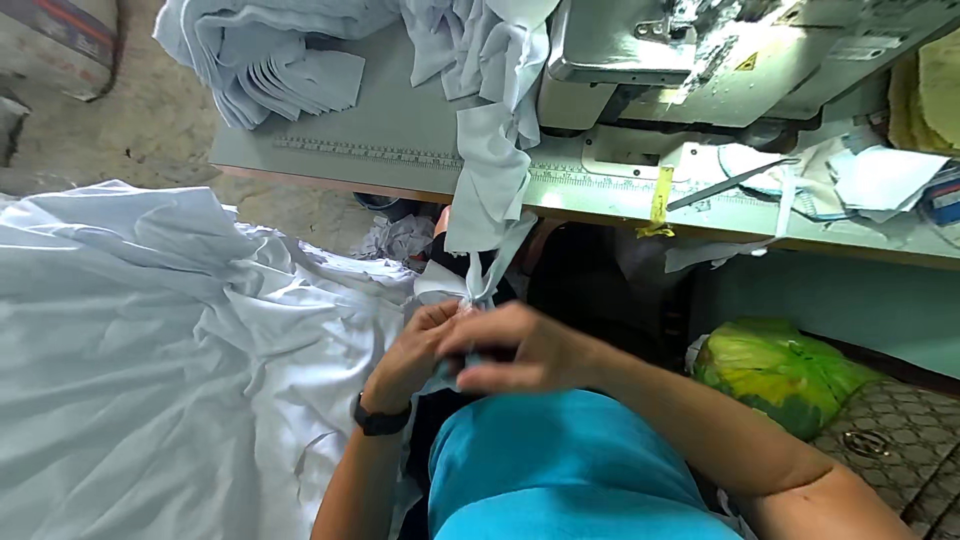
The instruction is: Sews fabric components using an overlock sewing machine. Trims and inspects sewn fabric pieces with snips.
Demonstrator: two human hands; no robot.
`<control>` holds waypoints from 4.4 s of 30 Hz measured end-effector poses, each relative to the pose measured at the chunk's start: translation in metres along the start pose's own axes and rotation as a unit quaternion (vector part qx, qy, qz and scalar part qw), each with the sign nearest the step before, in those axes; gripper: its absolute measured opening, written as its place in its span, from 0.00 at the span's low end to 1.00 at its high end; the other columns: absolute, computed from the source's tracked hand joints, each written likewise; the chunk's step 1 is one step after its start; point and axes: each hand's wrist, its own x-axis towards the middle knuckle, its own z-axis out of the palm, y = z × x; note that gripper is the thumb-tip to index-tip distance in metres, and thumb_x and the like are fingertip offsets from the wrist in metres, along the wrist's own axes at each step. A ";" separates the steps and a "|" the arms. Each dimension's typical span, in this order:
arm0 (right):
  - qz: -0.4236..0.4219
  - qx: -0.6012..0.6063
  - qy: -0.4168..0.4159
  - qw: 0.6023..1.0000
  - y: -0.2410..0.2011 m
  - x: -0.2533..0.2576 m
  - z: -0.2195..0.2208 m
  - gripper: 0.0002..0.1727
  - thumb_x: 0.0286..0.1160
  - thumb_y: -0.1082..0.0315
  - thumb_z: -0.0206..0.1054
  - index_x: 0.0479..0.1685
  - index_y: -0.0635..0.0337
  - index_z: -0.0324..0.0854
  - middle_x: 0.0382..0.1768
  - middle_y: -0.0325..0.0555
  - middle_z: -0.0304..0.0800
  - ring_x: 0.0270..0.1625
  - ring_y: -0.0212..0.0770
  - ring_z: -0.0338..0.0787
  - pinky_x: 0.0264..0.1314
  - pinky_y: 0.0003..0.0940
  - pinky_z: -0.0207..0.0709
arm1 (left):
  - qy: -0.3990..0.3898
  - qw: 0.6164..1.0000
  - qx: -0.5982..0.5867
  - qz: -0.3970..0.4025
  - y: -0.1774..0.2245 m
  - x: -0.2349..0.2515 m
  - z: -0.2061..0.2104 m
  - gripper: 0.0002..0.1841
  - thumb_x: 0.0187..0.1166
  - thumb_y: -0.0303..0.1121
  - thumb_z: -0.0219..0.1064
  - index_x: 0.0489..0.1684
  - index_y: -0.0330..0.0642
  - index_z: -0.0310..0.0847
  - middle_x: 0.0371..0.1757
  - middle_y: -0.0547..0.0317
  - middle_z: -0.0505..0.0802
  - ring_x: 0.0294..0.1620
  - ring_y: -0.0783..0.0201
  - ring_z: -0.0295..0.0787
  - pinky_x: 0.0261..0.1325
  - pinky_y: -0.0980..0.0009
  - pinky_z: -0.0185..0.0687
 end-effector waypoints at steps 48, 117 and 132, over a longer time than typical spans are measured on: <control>0.247 -0.048 0.109 0.962 0.030 -0.001 -0.036 0.12 0.85 0.68 0.61 0.49 0.69 0.86 0.31 0.42 0.87 0.25 0.25 0.79 0.30 0.22 0.74 | -0.082 0.988 0.117 -0.051 0.023 -0.022 0.005 0.17 0.90 0.35 0.53 0.33 0.48 0.88 0.32 0.76 0.91 0.36 0.82 0.86 0.46 0.80 0.83; -0.018 -0.320 -0.043 0.946 0.014 -0.039 0.026 0.11 0.77 0.59 0.68 0.40 0.58 0.87 0.30 0.46 0.88 0.28 0.43 0.89 0.25 0.39 0.80 | -0.032 0.996 -0.027 -0.076 -0.003 0.035 0.020 0.20 0.92 0.35 0.48 0.45 0.40 0.91 0.49 0.57 0.96 0.51 0.69 0.93 0.58 0.69 0.88; -0.024 -0.303 0.014 0.953 0.029 0.005 -0.071 0.08 0.74 0.68 0.70 0.42 0.64 0.91 0.32 0.44 0.89 0.35 0.36 0.88 0.39 0.29 0.83 | -0.015 0.997 0.058 0.048 0.069 -0.058 -0.037 0.16 0.89 0.44 0.58 0.35 0.51 0.90 0.26 0.74 0.87 0.30 0.79 0.84 0.43 0.81 0.83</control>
